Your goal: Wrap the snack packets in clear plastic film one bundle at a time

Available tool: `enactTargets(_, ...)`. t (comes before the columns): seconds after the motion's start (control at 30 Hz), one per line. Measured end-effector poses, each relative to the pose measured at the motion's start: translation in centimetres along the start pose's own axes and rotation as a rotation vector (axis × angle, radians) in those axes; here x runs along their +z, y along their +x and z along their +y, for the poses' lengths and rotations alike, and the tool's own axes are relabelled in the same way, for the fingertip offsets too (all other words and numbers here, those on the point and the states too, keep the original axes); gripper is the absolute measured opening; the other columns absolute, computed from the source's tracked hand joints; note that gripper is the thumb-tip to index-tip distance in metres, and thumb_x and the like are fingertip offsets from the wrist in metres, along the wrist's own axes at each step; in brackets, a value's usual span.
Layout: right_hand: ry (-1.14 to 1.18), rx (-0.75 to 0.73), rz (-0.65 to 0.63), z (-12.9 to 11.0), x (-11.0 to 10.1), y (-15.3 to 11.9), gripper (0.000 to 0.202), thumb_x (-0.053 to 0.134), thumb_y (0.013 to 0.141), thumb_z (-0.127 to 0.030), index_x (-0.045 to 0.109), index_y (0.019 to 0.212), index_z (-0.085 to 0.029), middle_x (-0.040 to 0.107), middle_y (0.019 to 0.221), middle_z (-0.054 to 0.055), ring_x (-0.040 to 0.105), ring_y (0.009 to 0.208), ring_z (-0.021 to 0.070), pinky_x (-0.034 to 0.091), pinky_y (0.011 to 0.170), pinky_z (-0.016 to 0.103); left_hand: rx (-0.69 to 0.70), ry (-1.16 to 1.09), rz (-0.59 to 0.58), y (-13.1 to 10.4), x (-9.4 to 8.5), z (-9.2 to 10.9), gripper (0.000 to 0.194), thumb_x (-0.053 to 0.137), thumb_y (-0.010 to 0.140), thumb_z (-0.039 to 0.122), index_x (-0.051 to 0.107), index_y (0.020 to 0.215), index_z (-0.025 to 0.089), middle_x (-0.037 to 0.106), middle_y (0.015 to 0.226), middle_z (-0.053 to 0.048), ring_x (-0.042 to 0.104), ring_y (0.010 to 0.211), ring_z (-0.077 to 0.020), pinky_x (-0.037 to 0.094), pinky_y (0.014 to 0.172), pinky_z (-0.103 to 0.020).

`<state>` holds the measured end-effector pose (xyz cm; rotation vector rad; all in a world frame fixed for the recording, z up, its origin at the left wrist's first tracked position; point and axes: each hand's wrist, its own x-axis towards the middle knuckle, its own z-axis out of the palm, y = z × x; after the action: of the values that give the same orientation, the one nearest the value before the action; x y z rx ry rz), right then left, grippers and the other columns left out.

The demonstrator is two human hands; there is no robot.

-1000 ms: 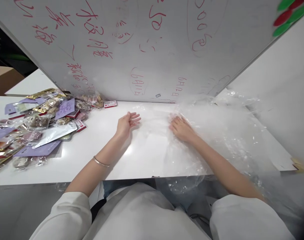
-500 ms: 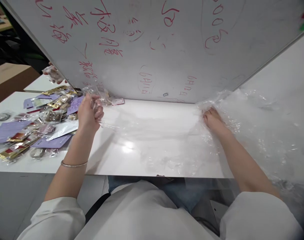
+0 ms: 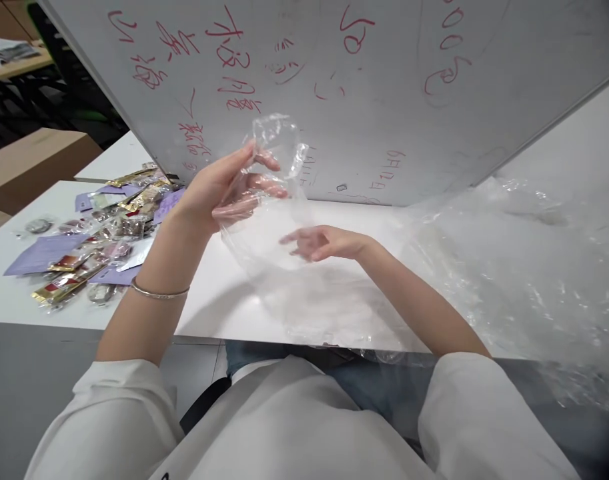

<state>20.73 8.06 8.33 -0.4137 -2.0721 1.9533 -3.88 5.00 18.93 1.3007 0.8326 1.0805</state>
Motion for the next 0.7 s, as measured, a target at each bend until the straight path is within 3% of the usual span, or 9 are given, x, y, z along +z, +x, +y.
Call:
enactTargets(0.07,0.116,-0.017,0.030,0.1,-0.3,-0.1,0.031,0.078,0.075,-0.048,0.067,0.083,-0.020,0.061,0.069,-0.003,0.061,0.072,0.0124,0.051,0.086,0.034,-0.043,0.002,0.024,-0.2,-1.3,0.2,0.039,0.038,0.104,0.041,0.060,0.100,0.009,0.069,0.072,-0.006,0.021,0.028,0.0021,0.022,0.035,-0.016)
enactTargets(0.17,0.151,-0.097,0.163,-1.8,-1.0,-1.6,0.034,0.080,0.075,-0.045,0.057,0.068,-0.020,0.058,0.069,-0.004,0.061,0.071,0.0110,0.054,0.082,0.032,-0.101,0.038,0.122,-1.0,-3.4,0.4,0.055,0.034,0.101,0.051,0.062,0.103,0.003,0.068,0.080,-0.013,0.048,0.045,-0.0056,0.046,0.053,-0.024)
enactTargets(0.23,0.078,-0.069,0.255,-4.2,-0.8,-2.4,0.032,0.077,0.080,-0.046,0.058,0.075,-0.020,0.063,0.082,-0.001,0.067,0.077,0.0137,0.057,0.077,0.032,-0.096,0.021,0.200,-1.6,-4.4,0.1,0.060,0.035,0.098,0.053,0.064,0.107,0.002,0.069,0.092,-0.015,0.064,0.070,-0.0164,0.054,0.071,-0.033)
enactTargets(0.33,-0.085,-0.009,0.477,-7.2,0.4,-2.3,0.036,0.063,0.089,-0.057,0.061,0.092,-0.021,0.067,0.087,0.002,0.069,0.065,0.0139,0.053,0.051,0.024,-0.041,-0.061,0.276,-2.3,-4.5,-2.1,0.063,0.036,0.094,0.063,0.064,0.110,0.009,0.069,0.108,-0.015,0.066,0.102,-0.0283,0.054,0.089,-0.043)
enactTargets(0.47,-0.250,-0.135,0.887,-8.0,1.5,0.1,0.055,0.040,0.093,-0.071,0.056,0.123,-0.028,0.067,0.085,0.001,0.066,0.055,0.0114,0.044,0.040,0.019,-0.230,-0.160,0.073,-3.3,-2.3,-7.7,0.082,0.044,0.078,0.085,0.064,0.114,0.014,0.066,0.124,-0.020,0.062,0.116,-0.0386,0.051,0.095,-0.054)
enactTargets(0.57,-0.342,-0.204,1.087,-7.5,1.2,1.5,0.062,0.027,0.095,-0.074,0.047,0.137,-0.033,0.067,0.092,0.001,0.066,0.057,0.0109,0.043,0.041,0.019,-0.321,-0.159,-0.047,-4.3,0.0,-11.3,0.068,0.062,0.078,0.072,0.065,0.119,0.018,0.067,0.126,-0.016,0.062,0.120,-0.0332,0.047,0.103,-0.049)
enactTargets(0.63,-0.404,-0.187,1.128,-7.2,0.6,1.6,0.061,0.029,0.096,-0.072,0.046,0.140,-0.033,0.067,0.091,0.001,0.064,0.056,0.0100,0.042,0.042,0.019,-0.293,-0.140,-0.017,-4.9,0.8,-12.5,0.049,0.071,0.079,0.056,0.068,0.110,0.018,0.072,0.114,-0.012,0.066,0.114,-0.0267,0.047,0.103,-0.042)
enactTargets(0.7,-0.471,-0.093,1.084,-7.0,-0.2,0.8,0.056,0.040,0.096,-0.067,0.052,0.135,-0.029,0.067,0.082,0.000,0.060,0.051,0.0090,0.040,0.043,0.020,-0.249,-0.139,0.094,-5.3,0.6,-12.8,0.035,0.075,0.078,0.048,0.067,0.094,0.017,0.073,0.090,-0.007,0.071,0.093,-0.0208,0.054,0.090,-0.035)
